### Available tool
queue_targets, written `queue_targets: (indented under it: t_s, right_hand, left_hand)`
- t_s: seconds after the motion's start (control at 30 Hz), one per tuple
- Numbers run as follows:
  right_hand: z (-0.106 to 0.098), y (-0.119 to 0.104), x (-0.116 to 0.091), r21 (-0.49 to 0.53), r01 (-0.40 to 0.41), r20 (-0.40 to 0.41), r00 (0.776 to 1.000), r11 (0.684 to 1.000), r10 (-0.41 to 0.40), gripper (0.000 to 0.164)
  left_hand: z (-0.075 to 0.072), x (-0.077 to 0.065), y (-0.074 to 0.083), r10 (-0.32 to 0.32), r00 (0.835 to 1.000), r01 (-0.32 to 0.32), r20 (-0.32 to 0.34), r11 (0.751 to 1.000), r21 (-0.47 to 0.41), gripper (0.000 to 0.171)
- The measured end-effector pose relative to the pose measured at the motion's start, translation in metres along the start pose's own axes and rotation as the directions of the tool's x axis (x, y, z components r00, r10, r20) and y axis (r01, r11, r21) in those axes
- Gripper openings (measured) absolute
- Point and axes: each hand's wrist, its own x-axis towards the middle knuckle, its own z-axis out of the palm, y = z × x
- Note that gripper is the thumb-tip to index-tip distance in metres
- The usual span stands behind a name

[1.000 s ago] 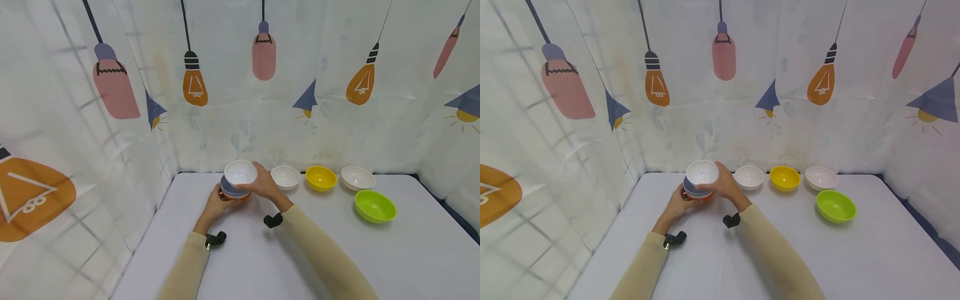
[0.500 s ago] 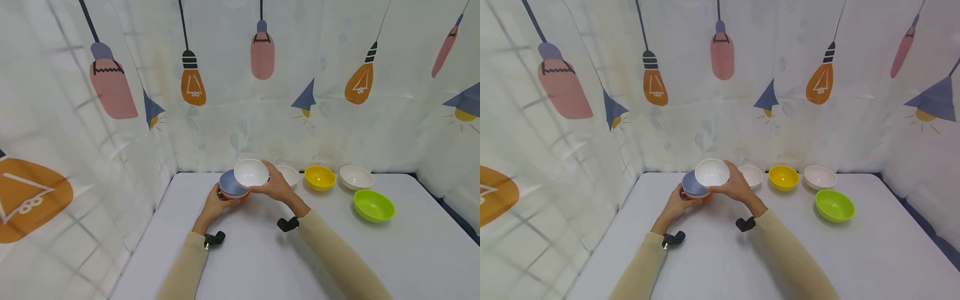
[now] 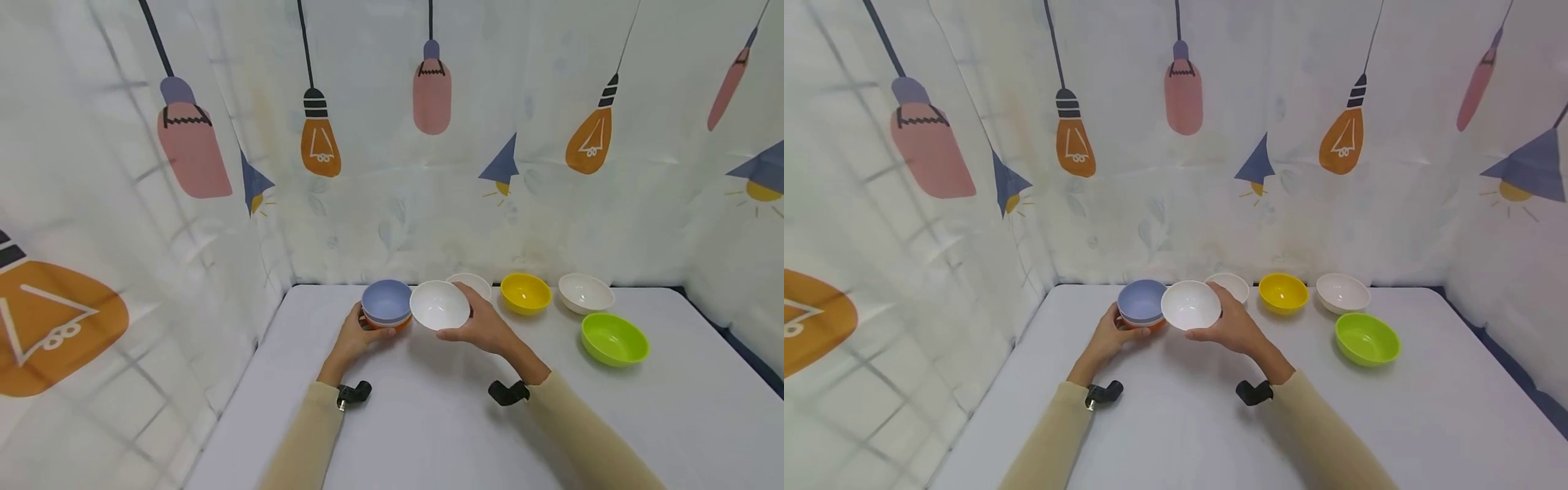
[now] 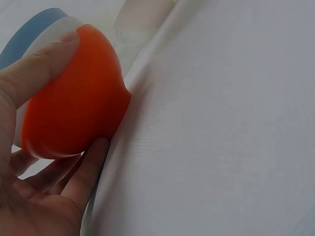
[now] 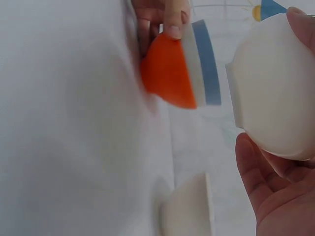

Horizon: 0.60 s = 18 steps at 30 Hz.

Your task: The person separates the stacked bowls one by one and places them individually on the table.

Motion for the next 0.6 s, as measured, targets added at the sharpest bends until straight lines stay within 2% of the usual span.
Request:
queue_targets:
  t_s: [0.1, 0.3, 0.6]
  right_hand:
    - [-0.007, 0.012, -0.018, -0.005, -0.034, 0.011, 0.999, 0.999, 0.034, 0.097]
    - [-0.021, 0.033, -0.046, -0.035, -0.05, 0.022, 0.998, 0.998, 0.051, 0.097]
    - [-0.041, 0.056, -0.085, -0.133, -0.194, -0.017, 0.981, 0.972, 0.194, 0.11]
  left_hand:
    - [0.001, 0.0, -0.001, -0.011, 1.0, 0.011, -0.004, 1.0, 0.001, 0.106]
    - [0.001, 0.001, -0.003, -0.006, 1.0, 0.006, -0.012, 1.0, 0.006, 0.104]
    - [0.001, 0.0, -0.001, -0.007, 1.0, 0.007, -0.004, 1.0, -0.007, 0.104]
